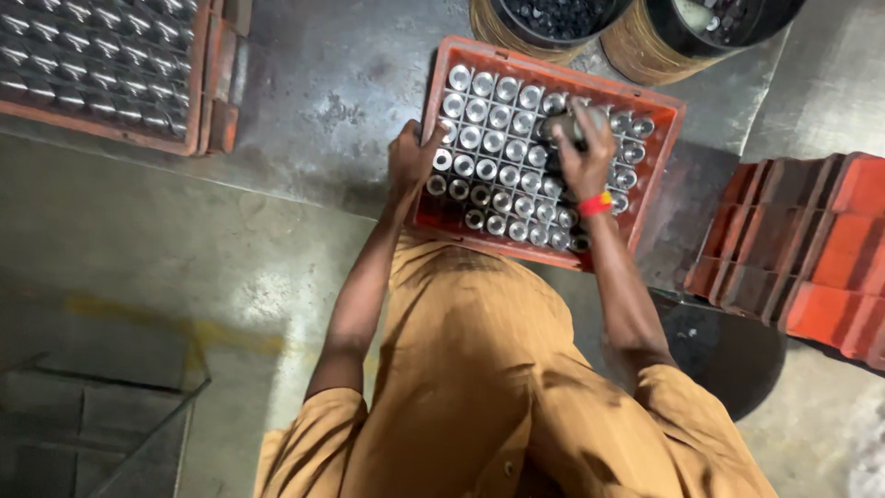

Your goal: The person picks small cylindrical metal components one at a time from buckets and from a full tray and seats each into the cells of an orange plastic tray on the workbench, filling the grid cell by cell. At the end they lift two finished metal parts out of the tray.

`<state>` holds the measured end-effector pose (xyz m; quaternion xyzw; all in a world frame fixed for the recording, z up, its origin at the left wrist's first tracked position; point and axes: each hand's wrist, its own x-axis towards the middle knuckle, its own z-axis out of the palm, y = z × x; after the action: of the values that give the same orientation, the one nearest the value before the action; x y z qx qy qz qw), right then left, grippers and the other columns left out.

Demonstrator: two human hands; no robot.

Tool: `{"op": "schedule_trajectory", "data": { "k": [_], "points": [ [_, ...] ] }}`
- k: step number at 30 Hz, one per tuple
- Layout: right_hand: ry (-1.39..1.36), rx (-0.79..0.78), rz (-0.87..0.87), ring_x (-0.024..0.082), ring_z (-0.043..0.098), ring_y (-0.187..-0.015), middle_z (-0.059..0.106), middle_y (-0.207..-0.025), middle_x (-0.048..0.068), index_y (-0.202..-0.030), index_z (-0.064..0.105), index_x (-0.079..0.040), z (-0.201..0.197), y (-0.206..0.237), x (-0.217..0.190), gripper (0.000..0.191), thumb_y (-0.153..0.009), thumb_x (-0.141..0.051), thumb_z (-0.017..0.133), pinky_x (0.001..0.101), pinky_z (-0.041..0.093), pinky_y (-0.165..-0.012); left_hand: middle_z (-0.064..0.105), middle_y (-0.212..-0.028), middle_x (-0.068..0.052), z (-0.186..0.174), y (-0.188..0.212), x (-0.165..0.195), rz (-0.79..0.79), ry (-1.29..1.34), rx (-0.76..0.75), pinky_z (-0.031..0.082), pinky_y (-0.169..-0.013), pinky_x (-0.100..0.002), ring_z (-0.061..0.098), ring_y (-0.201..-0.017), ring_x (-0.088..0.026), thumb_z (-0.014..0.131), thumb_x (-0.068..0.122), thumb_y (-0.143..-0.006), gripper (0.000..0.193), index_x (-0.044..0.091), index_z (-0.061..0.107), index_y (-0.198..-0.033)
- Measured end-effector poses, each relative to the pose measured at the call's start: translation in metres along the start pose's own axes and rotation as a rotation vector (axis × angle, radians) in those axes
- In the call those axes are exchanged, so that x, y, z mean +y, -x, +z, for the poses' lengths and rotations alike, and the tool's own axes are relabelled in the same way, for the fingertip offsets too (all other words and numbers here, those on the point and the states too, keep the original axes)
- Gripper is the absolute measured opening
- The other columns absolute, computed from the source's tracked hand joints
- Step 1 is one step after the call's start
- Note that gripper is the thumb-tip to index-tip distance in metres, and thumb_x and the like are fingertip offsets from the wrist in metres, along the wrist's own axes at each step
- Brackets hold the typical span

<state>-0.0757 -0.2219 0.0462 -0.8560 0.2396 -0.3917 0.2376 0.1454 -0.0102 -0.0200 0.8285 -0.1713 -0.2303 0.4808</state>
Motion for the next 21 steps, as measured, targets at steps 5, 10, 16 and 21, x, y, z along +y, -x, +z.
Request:
{"op": "schedule_trajectory", "data": {
  "k": [5,10,16,21],
  "points": [
    [-0.109,0.181,0.021,0.032,0.068,-0.117,0.071,-0.126,0.02,-0.136,0.064,-0.001,0.022,-0.022,0.001,0.043,-0.099,-0.019,0.079,0.0465,0.053,-0.104,0.07,-0.074,-0.019,-0.001,0.0,0.003,-0.035,-0.04,-0.018,0.052,-0.065,-0.046,0.069,-0.069,-0.034,0.077,0.047,-0.086,0.049,0.0,0.064,-0.086],
    [0.005,-0.139,-0.036,0.034,0.069,-0.118,0.073,-0.128,0.019,-0.132,0.072,-0.005,0.048,-0.039,0.018,0.037,-0.1,-0.021,0.082,0.0459,0.055,-0.104,0.07,-0.073,-0.018,-0.002,0.002,0.005,0.006,0.053,-0.027,0.053,-0.064,-0.045,0.071,-0.069,-0.031,0.076,0.046,-0.088,0.047,0.0,0.064,-0.086],
    [-0.006,0.068,0.037,0.036,0.066,-0.126,0.071,-0.133,0.02,-0.137,0.067,0.0,0.017,-0.021,0.038,0.043,-0.103,-0.023,0.079,0.0465,0.05,-0.111,0.071,-0.075,-0.02,0.005,-0.003,-0.003,-0.031,-0.049,0.016,0.054,-0.066,-0.047,0.071,-0.071,-0.035,0.076,0.049,-0.084,0.049,0.001,0.066,-0.086],
    [-0.05,0.177,0.023,0.035,0.067,-0.12,0.07,-0.129,0.021,-0.135,0.066,0.001,0.035,-0.027,0.027,0.047,-0.099,-0.024,0.081,0.0447,0.052,-0.107,0.072,-0.077,-0.02,0.01,-0.005,-0.007,-0.006,-0.097,0.032,0.052,-0.067,-0.049,0.07,-0.073,-0.039,0.077,0.052,-0.084,0.052,0.002,0.065,-0.085]
  ]
}}
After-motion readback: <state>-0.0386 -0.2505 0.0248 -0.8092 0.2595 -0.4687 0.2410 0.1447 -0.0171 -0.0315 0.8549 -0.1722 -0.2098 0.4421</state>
